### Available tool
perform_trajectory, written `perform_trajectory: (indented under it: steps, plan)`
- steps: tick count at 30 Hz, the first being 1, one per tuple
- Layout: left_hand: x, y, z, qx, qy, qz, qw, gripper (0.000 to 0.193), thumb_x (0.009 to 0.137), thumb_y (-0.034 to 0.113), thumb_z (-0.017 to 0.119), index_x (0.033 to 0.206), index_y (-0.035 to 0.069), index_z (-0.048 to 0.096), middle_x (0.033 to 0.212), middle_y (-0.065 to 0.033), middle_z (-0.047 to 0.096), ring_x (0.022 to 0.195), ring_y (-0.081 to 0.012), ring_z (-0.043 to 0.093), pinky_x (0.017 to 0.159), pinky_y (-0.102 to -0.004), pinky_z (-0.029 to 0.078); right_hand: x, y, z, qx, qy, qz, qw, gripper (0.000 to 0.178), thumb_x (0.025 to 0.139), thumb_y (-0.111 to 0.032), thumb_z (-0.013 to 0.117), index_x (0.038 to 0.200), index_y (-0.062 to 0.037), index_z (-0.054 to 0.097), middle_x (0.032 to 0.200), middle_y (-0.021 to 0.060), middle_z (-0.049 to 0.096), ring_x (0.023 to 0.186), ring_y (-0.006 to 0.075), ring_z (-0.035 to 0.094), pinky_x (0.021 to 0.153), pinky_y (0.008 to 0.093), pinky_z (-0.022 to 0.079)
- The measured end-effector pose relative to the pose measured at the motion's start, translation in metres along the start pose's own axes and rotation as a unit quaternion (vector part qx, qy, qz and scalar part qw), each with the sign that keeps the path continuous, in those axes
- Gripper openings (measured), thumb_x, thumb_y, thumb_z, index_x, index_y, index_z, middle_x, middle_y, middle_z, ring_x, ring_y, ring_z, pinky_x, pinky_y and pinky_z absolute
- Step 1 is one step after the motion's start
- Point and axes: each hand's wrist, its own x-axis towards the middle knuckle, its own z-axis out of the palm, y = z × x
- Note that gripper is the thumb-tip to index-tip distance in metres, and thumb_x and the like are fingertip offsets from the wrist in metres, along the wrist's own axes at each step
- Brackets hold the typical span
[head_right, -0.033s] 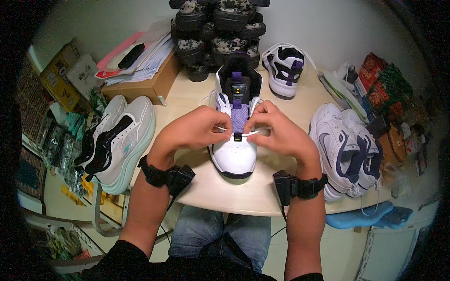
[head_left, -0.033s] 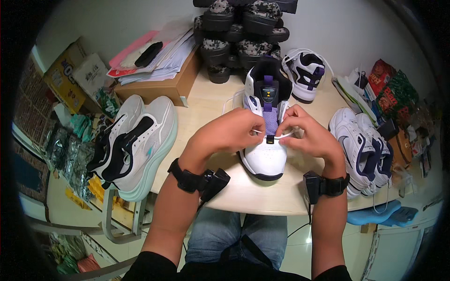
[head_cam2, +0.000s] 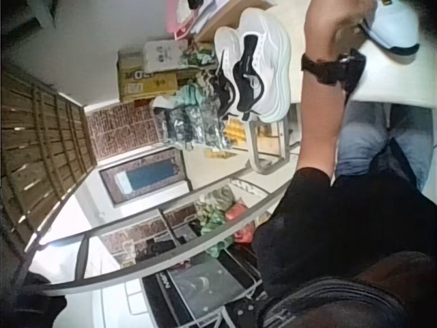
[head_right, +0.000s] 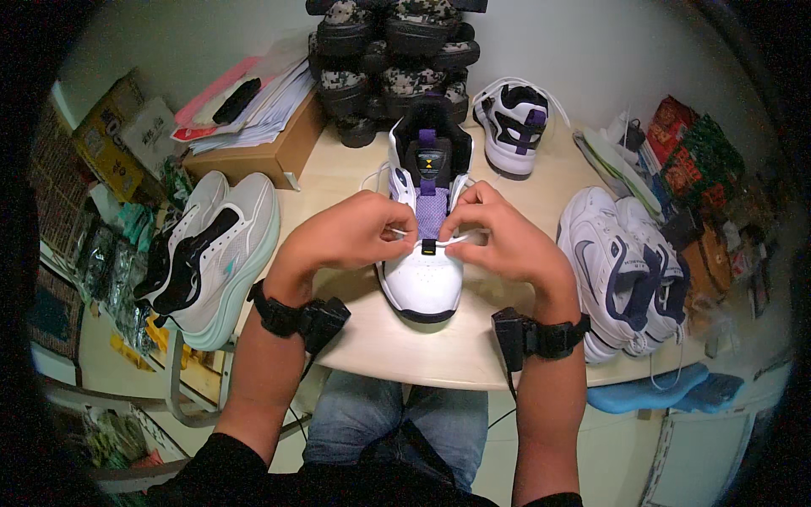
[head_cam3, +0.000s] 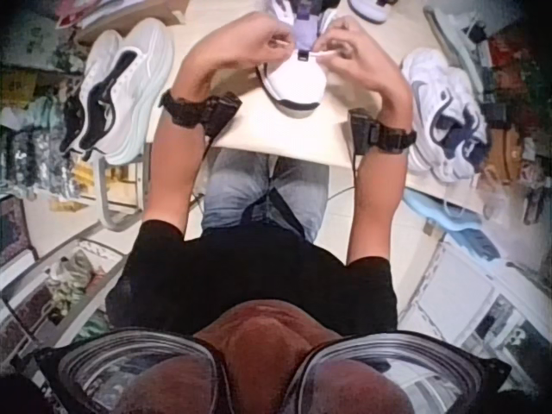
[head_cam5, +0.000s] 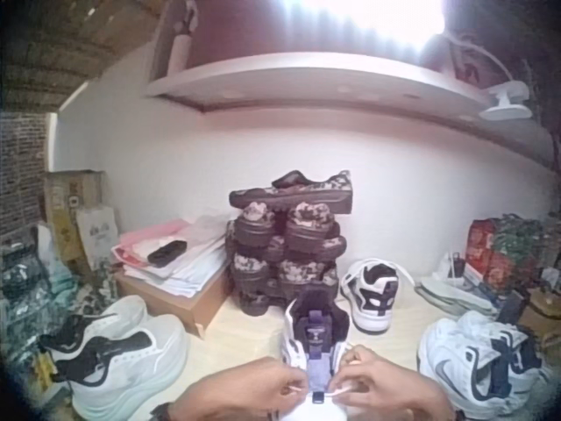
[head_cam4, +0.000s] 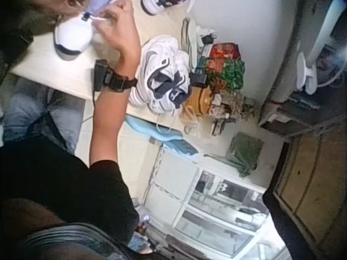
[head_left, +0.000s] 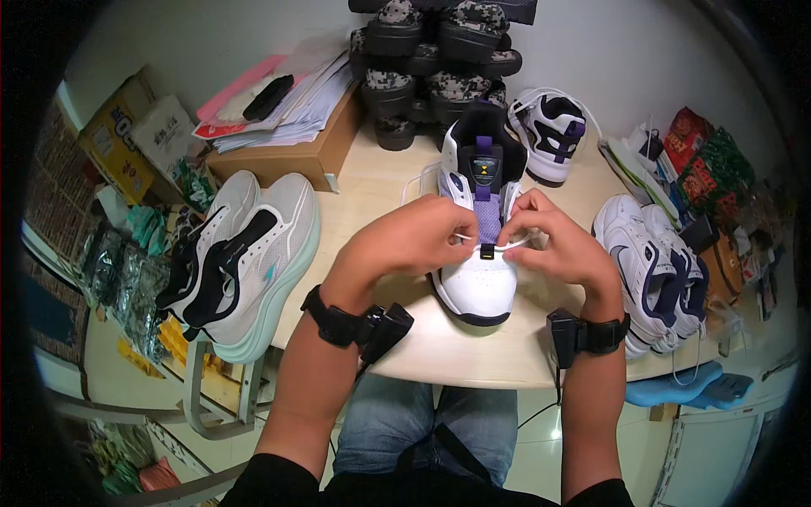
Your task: The person laces a white and black sneaker by hand on a table, threading the white laces through the eyelets and pulling them tight.
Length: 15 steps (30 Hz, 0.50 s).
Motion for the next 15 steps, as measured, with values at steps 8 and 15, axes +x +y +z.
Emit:
perform_trajectory:
  steps: [8,15]
  plan:
    - [-0.021,-0.010,-0.040,0.170,0.308,-0.333,0.875,0.013,0.076,0.009,0.065,0.082,-0.001,0.061,0.069,-0.0097,0.060,0.060,-0.0146,0.057,0.054,-0.0320,0.046,0.000,-0.005,0.001,0.020,-0.012,0.019,1.000,0.023,0.075,-0.010,0.072,0.098,-0.0084,0.067,0.102,0.0087,0.047,0.102,0.0244,0.050,0.091,0.0323,0.041]
    - [-0.003,0.006,-0.009,-0.021,0.026,-0.058,0.998,0.023,0.079,0.011,0.068,0.100,0.003,0.065,0.082,-0.0135,0.065,0.077,-0.0214,0.062,0.070,-0.0325,0.048,0.002,-0.001,0.004,0.018,-0.007,0.016,1.000,0.024,0.077,-0.007,0.070,0.101,-0.0093,0.067,0.102,0.0098,0.049,0.102,0.0250,0.051,0.093,0.0327,0.042]
